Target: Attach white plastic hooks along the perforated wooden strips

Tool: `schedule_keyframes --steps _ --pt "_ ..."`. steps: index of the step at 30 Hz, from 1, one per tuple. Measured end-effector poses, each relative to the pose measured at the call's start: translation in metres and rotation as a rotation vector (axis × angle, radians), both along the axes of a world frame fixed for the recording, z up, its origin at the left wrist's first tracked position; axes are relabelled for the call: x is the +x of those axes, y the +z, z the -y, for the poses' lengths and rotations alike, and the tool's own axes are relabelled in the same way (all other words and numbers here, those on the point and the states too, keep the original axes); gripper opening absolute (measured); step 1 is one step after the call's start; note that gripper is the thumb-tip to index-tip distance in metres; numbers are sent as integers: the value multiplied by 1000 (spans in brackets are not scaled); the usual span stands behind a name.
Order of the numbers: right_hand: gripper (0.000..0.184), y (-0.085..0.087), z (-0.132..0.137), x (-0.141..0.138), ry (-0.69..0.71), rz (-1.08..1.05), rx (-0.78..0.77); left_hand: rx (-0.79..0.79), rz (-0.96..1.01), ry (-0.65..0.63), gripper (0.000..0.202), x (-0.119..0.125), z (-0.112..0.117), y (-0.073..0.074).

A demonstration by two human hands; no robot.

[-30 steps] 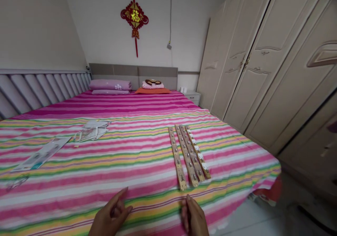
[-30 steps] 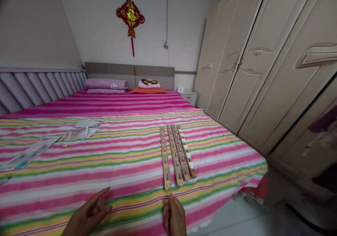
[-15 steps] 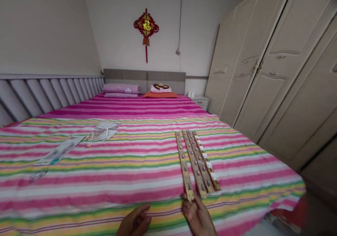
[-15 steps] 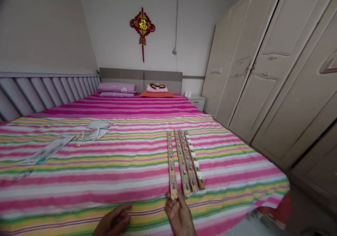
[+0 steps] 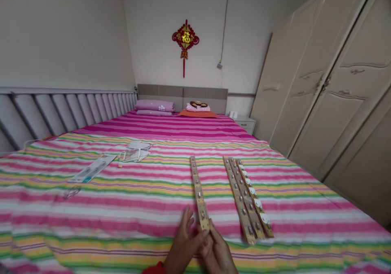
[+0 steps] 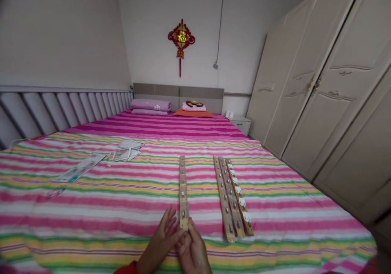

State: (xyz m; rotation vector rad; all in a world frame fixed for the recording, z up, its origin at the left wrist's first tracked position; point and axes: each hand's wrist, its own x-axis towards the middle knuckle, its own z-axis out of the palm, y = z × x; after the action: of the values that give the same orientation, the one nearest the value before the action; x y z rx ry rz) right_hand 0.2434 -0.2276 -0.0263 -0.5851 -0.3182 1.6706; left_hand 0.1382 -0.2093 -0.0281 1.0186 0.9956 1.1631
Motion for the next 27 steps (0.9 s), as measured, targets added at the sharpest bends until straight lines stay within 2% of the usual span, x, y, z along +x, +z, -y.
schedule_keyframes --steps 2,4,8,19,23,27 --pt "32 5 -4 -18 42 -17 2 27 18 -7 115 2 -7 9" --pt "34 7 -8 -33 92 -11 1 27 -21 19 110 -2 -13 16" --pt "35 5 -14 -53 125 24 8 19 -54 162 94 -20 -26 23" --pt "34 18 -19 -73 186 50 -20 -6 45 321 62 -48 -65 29" --pt "42 10 -18 -80 231 85 19 -18 87 379 56 -61 -87 30" --pt "52 -7 -15 -81 264 148 38 -16 99 469 48 -73 -110 28"
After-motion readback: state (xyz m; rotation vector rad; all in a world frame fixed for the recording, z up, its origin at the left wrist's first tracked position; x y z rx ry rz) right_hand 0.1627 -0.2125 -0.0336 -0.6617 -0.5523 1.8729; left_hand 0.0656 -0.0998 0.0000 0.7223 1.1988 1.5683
